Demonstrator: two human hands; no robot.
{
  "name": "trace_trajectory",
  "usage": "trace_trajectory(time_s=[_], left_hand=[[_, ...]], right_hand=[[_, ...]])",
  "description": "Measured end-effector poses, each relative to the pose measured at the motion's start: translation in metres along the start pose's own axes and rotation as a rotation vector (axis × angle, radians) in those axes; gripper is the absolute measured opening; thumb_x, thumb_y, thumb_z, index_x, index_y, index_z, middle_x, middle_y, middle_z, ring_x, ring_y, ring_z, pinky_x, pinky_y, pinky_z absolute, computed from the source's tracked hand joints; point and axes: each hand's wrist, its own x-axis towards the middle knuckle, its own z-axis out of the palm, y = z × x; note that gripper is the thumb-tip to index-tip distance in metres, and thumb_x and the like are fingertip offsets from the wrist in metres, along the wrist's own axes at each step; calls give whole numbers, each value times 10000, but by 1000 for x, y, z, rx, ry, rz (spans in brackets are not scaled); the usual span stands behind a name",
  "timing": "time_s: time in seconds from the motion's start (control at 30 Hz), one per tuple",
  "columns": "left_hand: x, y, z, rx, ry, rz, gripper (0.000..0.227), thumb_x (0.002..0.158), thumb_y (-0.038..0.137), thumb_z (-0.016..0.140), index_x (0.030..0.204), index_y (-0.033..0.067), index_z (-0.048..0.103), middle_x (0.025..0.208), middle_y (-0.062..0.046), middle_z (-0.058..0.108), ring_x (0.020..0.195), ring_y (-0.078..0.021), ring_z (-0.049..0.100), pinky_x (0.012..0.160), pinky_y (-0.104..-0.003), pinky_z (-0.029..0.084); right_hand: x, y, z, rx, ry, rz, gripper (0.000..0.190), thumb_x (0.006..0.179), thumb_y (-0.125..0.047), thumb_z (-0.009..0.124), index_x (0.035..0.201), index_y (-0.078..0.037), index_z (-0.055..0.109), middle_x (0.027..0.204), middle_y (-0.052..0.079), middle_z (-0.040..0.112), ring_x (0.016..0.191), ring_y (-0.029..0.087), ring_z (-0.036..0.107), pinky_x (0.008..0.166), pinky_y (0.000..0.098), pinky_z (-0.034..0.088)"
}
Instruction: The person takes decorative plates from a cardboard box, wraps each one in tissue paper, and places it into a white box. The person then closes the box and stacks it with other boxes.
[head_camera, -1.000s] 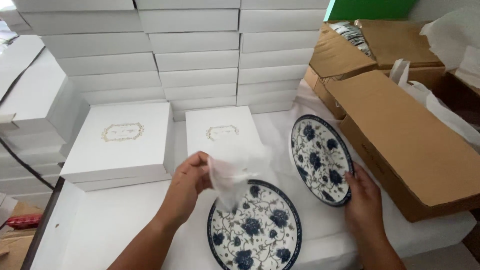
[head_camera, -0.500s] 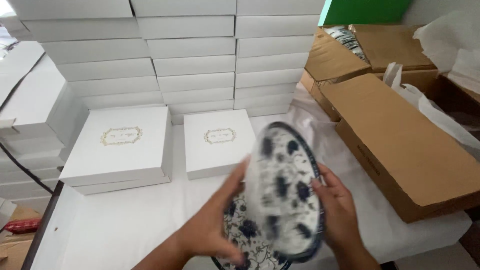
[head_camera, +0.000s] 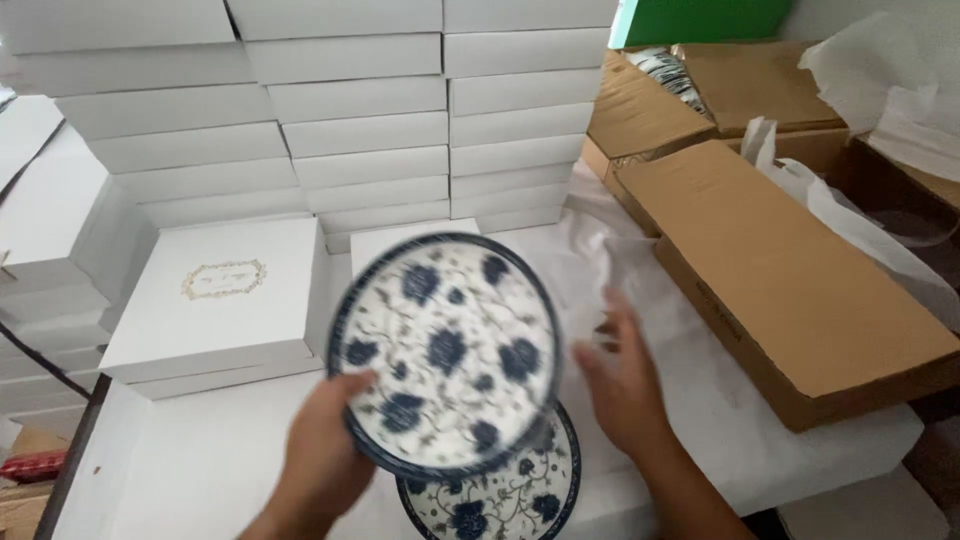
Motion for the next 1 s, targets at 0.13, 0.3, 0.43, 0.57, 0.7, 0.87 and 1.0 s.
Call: trace_trajectory(time_s=[0.13, 0.3, 0.43, 0.57, 0.7, 0.87, 1.0], left_hand=[[13, 17, 12, -225, -121, 15, 507, 866, 106, 460, 1339, -13, 601, 1248, -209, 696, 1051, -334, 661, 956, -469, 535], [5, 27, 21, -136, -174, 43, 588, 942, 204, 415, 1501, 37, 491, 1457, -140, 629, 1285, -287, 610, 1078, -394, 482], [36, 5, 12, -180, -99, -38, 586, 943, 222, 457, 1510, 77, 486, 1448, -111, 636, 1260, -279, 622, 1083, -407, 493], [37, 0, 12, -137, -41, -67, 484, 970, 216, 501, 1435, 95, 556, 1388, -77, 668, 1210, -210, 647, 1049, -341, 519], [34, -3, 15, -127, 33, -78, 472, 959, 215, 539, 1410, 82, 568, 1349, -57, 694, 1158, -194, 676, 1005, -307, 547], [83, -26, -18, 440, -41, 309, 558, 889, 236, 632, 1428, 116, 559, 1405, -80, 645, 1248, -207, 624, 1045, -332, 499], [108, -43, -43, 588, -139, 490, 331, 996, 16, 533, 1327, 10, 541, 1456, -112, 574, 1233, -152, 538, 1097, -302, 436]], right_hand=[[17, 2, 10, -30, -144, 138, 667, 911, -437, 562, 1540, -243, 461, 1372, 42, 626, 1217, 209, 630, 988, 394, 524], [48, 10, 16, -706, -375, 15, 723, 916, -630, 533, 1556, -313, 421, 1507, 137, 430, 1339, 320, 528, 1073, 453, 447], [69, 68, 24, -672, -285, -275, 249, 942, -371, 690, 1043, -148, 647, 1109, 89, 666, 1001, 306, 655, 841, 451, 502], [29, 11, -7, -744, -288, -321, 154, 826, -12, 485, 950, -98, 454, 1001, 107, 495, 769, 349, 545, 642, 507, 383], [-55, -160, -72, -295, -274, 266, 241, 1008, -375, 402, 1042, -190, 553, 917, 48, 575, 763, 205, 512, 722, 382, 422], [52, -145, -217, -1043, 179, -1067, 212, 899, -263, 543, 911, -77, 644, 969, 81, 650, 987, 260, 626, 948, 361, 501], [152, -167, -282, -1868, 203, -379, 816, 942, -633, 317, 1051, 18, 795, 1080, 267, 783, 1245, 381, 613, 1088, 401, 468]])
